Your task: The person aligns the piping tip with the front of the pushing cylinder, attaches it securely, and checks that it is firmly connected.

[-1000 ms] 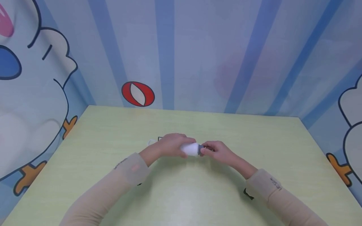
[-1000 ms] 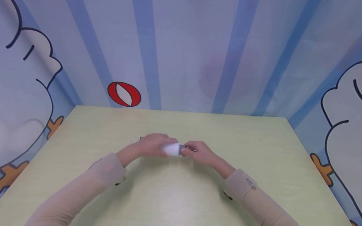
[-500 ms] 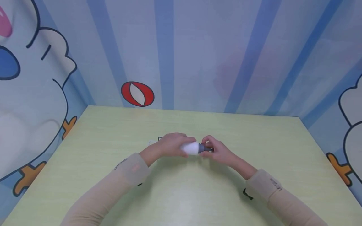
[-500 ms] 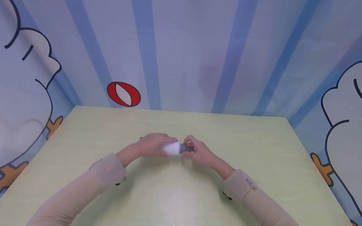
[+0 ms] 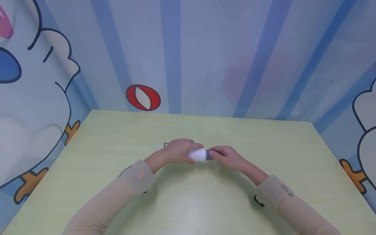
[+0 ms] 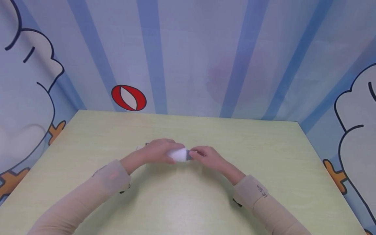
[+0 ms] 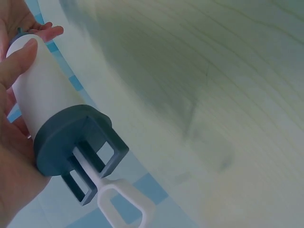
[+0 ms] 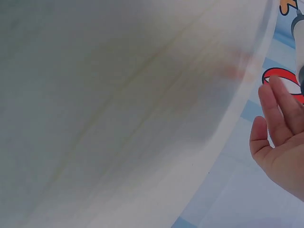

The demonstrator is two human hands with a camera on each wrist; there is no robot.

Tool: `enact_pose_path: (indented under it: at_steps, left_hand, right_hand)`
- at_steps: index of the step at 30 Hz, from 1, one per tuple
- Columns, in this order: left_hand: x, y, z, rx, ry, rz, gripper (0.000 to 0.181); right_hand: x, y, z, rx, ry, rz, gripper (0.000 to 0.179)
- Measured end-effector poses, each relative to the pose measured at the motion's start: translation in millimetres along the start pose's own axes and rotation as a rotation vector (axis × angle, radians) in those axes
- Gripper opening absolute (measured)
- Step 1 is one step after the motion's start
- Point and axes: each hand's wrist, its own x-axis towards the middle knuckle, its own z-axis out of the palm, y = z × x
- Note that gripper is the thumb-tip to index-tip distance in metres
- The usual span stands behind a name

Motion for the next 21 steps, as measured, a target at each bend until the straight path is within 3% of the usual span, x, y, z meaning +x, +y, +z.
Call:
enact_pose_path:
  at_steps: [6, 11, 15, 21]
  left_hand:
    - [-0.1, -0.4, 0.4, 0.005, -0.01, -0.038, 0.055]
    - [0.0, -0.2, 0.9, 0.001, -0.003, -0.032, 0.054]
    - [-0.4, 0.8, -0.2, 0.003, 0.0, -0.021, 0.053]
    - [-0.8, 1.7, -0.9, -0.002, -0.01, -0.031, 0.054]
  right_hand:
    - [-2.0, 0.9, 0.2, 0.026, 0.05, -0.057, 0.05]
    - [-2.1, -0.3, 2.7, 0.036, 0.085, -0.119, 0.037]
    - [-1.6, -1.3, 4.4, 0.038, 0.111, -0.114, 0.027]
    - [-0.7, 0.2, 5.0, 0.04, 0.123, -0.074, 0.025]
